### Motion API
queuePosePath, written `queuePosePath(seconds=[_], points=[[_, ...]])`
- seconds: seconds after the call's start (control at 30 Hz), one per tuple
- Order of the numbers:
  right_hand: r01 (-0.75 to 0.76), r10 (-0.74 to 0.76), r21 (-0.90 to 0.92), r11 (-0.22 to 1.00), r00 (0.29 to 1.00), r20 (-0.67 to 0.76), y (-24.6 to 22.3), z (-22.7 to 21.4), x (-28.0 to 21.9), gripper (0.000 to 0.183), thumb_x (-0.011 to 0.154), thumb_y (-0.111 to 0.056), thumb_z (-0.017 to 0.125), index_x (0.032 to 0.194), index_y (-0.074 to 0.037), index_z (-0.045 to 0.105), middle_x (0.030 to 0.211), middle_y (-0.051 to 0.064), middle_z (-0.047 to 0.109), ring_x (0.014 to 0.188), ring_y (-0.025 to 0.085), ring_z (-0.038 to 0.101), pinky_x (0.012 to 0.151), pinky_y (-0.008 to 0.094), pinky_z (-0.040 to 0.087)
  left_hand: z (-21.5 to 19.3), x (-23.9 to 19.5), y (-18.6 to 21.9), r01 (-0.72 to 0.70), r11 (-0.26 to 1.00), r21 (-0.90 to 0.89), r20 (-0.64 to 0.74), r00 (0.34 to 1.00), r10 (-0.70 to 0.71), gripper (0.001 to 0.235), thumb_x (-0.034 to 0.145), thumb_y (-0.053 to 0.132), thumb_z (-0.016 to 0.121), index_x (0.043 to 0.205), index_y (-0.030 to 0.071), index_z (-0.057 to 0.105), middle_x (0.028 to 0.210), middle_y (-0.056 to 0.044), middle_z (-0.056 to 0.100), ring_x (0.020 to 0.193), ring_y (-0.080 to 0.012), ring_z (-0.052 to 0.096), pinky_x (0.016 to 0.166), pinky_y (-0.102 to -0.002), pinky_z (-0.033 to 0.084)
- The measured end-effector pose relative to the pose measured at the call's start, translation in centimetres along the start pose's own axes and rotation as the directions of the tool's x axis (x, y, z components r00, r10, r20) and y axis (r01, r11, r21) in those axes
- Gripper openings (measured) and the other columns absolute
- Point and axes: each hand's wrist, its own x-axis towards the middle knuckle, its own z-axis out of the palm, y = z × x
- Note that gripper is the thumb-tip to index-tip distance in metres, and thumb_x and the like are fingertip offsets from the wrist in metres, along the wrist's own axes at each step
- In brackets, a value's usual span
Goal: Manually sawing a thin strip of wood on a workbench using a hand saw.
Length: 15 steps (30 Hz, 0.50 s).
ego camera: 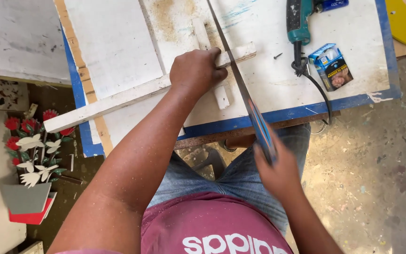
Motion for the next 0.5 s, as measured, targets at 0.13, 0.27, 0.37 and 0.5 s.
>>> queuePosePath(seconds=[0.13, 0.27, 0.37, 0.5], points=[[-0.409, 0.403, -0.167, 0.897, 0.913, -0.071, 3.4, -1.9, -8.0, 0.065, 0.087, -0.042, 0.063, 0.151, -0.037, 0.058, 0.055, 0.007, 0.056, 0.050, 0.016, 0.048, 0.051, 0.033, 0.043, -0.4, 0.7, 0.1, 0.090, 0.996, 0.020, 0.153, 0.984, -0.092, 0.025, 0.092, 0.044, 0.069, 0.100, 0.020, 0.065, 0.076, -0.008, 0.067, 0.070, -0.0332, 0.065, 0.051, -0.046, 0.048], [-0.461, 0.437, -0.249, 0.852, 0.887, -0.149, 5.3, -2.4, -8.1, 0.060, 0.083, -0.041, 0.069, 0.142, -0.031, 0.068, 0.053, 0.011, 0.051, 0.052, 0.018, 0.047, 0.057, 0.035, 0.045, -0.4, 0.5, 0.1, 0.091, 0.996, 0.015, 0.160, 0.983, -0.093, 0.025, 0.092, 0.043, 0.068, 0.097, 0.019, 0.063, 0.074, -0.008, 0.065, 0.066, -0.0339, 0.063, 0.048, -0.046, 0.043], [-0.255, 0.262, -0.184, 0.949, 0.965, 0.011, 0.7, -0.3, -1.2, 0.065, 0.094, -0.040, 0.055, 0.158, -0.033, 0.046, 0.061, 0.007, 0.054, 0.047, 0.017, 0.051, 0.046, 0.035, 0.049, 0.7, 0.7, -0.5, 0.021, 1.000, 0.020, 0.088, 0.996, -0.023, 0.024, 0.092, 0.041, 0.070, 0.098, 0.019, 0.065, 0.071, -0.008, 0.065, 0.061, -0.0341, 0.062, 0.045, -0.047, 0.045], [0.072, -0.082, -0.133, 0.989, 0.994, -0.077, -2.2, 2.4, 6.7, 0.053, 0.097, -0.034, 0.057, 0.144, -0.011, 0.059, 0.086, 0.007, 0.068, 0.073, 0.022, 0.063, 0.070, 0.040, 0.051, 1.4, 0.9, -0.6, 0.036, 0.999, 0.039, 0.067, 0.997, -0.039, 0.030, 0.087, 0.048, 0.068, 0.100, 0.021, 0.064, 0.080, -0.012, 0.069, 0.070, -0.0425, 0.065, 0.049, -0.053, 0.046]])
